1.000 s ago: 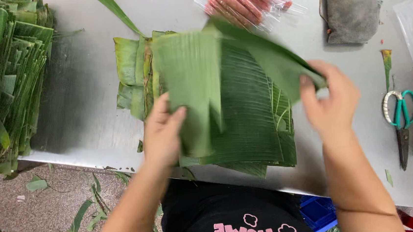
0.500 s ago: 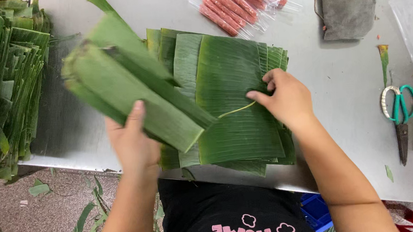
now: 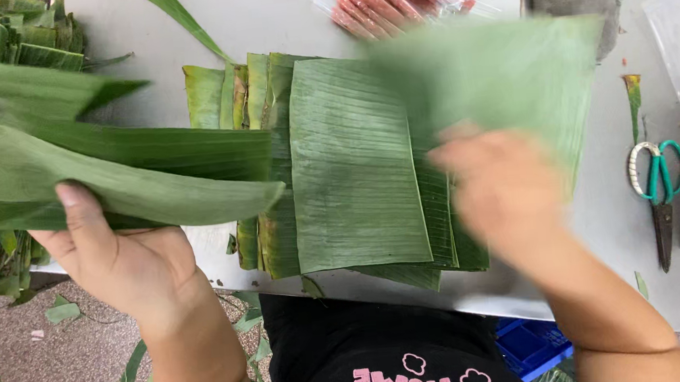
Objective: The person stacks and aligns cut banana leaf pieces on a stainless steel worktable, folding and smoothing each piece to build up a neat pile of leaf liners. Packaged sausage sticks sit beside the leaves on the table.
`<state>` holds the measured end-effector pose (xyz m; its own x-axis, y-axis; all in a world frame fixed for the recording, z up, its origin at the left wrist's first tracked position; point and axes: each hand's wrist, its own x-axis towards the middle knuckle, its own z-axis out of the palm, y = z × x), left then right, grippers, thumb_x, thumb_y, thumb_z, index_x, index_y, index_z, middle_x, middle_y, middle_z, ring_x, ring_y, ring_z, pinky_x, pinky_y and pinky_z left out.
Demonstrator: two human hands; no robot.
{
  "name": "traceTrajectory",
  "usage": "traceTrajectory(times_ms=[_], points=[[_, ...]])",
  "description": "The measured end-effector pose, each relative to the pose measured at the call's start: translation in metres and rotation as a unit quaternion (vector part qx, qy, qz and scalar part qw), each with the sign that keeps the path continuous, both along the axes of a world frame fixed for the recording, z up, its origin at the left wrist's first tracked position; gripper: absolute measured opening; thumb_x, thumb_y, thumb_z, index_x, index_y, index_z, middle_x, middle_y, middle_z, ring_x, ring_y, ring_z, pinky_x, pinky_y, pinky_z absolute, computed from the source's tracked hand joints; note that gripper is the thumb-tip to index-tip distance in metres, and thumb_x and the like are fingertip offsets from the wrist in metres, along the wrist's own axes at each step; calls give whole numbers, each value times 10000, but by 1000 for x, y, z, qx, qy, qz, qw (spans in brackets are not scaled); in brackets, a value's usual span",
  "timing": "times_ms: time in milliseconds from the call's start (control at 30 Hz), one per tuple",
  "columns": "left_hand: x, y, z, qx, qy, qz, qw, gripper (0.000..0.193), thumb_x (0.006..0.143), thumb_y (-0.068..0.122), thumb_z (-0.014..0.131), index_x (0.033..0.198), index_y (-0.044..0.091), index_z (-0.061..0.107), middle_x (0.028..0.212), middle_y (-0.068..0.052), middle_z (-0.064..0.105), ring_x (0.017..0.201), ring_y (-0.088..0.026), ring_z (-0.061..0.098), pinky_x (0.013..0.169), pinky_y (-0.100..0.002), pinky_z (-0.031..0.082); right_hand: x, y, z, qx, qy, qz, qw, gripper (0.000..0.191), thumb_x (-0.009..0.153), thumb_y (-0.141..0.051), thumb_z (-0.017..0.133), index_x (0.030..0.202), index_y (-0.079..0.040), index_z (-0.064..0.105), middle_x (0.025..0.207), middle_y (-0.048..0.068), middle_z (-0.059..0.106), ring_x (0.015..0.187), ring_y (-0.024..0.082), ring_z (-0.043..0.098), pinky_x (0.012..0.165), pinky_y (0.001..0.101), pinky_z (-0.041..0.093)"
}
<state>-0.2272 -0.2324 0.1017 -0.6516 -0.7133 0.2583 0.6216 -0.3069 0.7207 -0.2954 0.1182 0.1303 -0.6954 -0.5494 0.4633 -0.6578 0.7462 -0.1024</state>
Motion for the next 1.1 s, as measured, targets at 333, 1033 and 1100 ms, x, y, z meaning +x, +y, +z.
traceTrajectory(times_ms=[333,1033,1100], points=[[-22,56,11,44,-48,-61,996,434,1154,64,619,1553,88,448,1447,-98,581,1323,-219,574,1201,-419,456,27,-20,-47,-297,-359,168,869,737,936,-151,716,1521,-14,288,1549,247,458,1030,212,700,844,321,582],[-25,121,-52,21,-218,-364,905,388,1003,188,695,1312,-36,622,1266,-80,691,1150,-165,621,1042,-338,479,44,40,-50,-273,-514,59,811,473,1057,-308,521,1419,-7,574,1017,126,736,733,137,636,635,277,542],[-22,120,-48,-62,-240,-362,898,359,1006,193,681,1284,-30,636,1227,-81,709,1117,-154,639,1011,-329,501,40,43,-49,-250,-700,0,669,503,1032,-317,480,1467,-81,574,879,147,770,639,124,602,559,276,524]])
